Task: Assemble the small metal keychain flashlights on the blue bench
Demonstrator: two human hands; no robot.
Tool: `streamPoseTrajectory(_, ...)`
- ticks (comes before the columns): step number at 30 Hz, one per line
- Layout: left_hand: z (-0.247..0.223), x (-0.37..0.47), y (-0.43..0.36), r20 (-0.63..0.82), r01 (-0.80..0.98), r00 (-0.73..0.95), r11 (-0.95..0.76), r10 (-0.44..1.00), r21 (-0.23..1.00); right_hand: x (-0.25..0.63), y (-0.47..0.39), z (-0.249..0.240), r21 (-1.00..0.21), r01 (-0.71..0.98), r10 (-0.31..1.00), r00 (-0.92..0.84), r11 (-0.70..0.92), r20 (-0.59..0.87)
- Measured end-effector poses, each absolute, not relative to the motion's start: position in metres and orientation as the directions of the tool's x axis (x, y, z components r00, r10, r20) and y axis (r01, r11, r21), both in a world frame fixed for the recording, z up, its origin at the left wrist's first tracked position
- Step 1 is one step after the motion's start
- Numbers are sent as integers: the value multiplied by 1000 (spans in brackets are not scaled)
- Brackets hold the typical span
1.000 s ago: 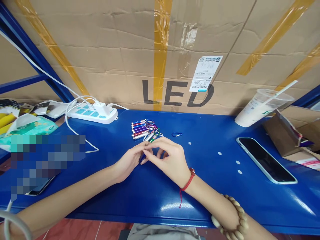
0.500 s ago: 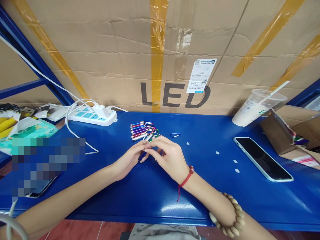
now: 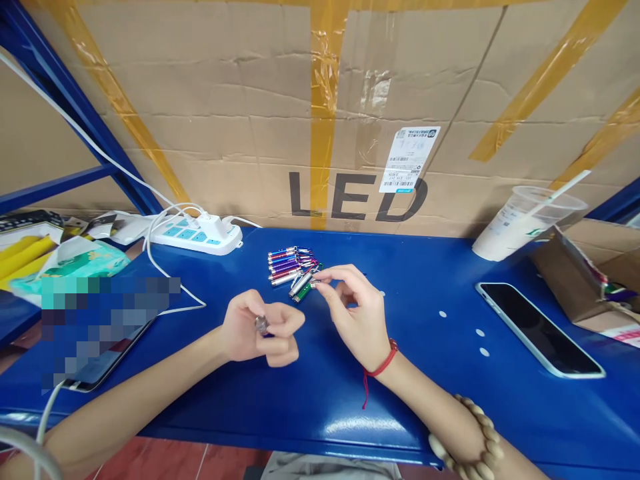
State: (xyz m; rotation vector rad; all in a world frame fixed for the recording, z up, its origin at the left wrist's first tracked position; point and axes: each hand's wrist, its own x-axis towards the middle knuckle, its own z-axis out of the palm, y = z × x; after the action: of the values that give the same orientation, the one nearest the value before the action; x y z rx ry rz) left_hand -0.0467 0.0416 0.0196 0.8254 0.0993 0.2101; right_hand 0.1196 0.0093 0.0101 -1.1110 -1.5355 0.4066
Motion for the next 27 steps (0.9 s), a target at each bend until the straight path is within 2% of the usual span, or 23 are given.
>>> streamPoseTrajectory(7,23,-50,34,77,-29,996,717,-35,696,121,13,6,-778,413,829,90,473,552)
streamPoseTrajectory(15,26,-49,25,46,179,962,744,-271,643,119,13,6,-692,498,795,9,523,607)
streamPoseTrajectory(18,26,-48,25,88,219,929,726,-360,652,118,14,3,-647,516,770,-40,562,637)
streamPoseTrajectory(27,26,-52,25,163,68,961,765,-222,640,118,11,-3,-444,570,662,-254,692,705)
